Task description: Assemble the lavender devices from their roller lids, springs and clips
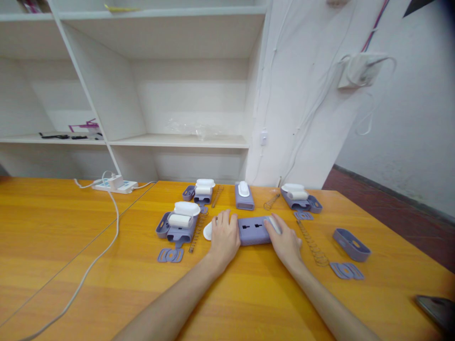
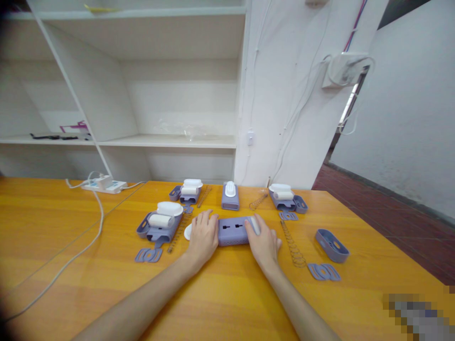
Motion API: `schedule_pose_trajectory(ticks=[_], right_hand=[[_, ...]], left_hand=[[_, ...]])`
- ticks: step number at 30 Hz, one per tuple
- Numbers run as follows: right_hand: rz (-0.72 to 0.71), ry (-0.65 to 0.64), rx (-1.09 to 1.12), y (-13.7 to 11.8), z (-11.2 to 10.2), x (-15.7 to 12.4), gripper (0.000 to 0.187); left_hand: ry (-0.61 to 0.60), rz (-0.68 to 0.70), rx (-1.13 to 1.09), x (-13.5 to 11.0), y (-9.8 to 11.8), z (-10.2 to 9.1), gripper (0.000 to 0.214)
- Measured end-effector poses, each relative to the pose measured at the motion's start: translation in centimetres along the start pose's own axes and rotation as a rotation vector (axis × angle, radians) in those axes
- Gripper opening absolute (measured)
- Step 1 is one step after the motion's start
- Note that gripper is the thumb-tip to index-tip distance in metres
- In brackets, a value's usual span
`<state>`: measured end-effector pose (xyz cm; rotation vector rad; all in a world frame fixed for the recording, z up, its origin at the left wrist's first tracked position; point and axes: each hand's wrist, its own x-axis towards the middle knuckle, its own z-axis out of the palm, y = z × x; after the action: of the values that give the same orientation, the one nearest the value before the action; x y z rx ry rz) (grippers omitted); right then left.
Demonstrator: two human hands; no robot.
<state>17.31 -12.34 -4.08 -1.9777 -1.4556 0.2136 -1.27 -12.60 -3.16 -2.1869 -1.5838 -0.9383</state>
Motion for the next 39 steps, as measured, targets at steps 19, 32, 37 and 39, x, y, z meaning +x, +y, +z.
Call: schedule_pose_trajectory(ticks=[19,32,37,39], right_hand=[[0.027,0.064,-0.09,1.2,-0.2,1.1,0.064],[-0.198,0.051,-0.176,-1.3,0.6,-2.3,0.058],[-0.191,0.031,-0.178,-1.4,0.5,-2.2,0.057],[-0.19,0.024,-0.171,-1.3,0.4,-2.1,0.057]], left_hand=[[0.021,-0.02,0.01,-0.2,-1.1,0.8,0.022],[0.174,0.311,-0.35,-0.5,-0.7,0.9,0.028],[0.133,0.291,-0.274,-0.2,-0.3,-0.3,0.022],[0.11,0.259,-0.25,-0.2,0.0,-0.7,0.026]])
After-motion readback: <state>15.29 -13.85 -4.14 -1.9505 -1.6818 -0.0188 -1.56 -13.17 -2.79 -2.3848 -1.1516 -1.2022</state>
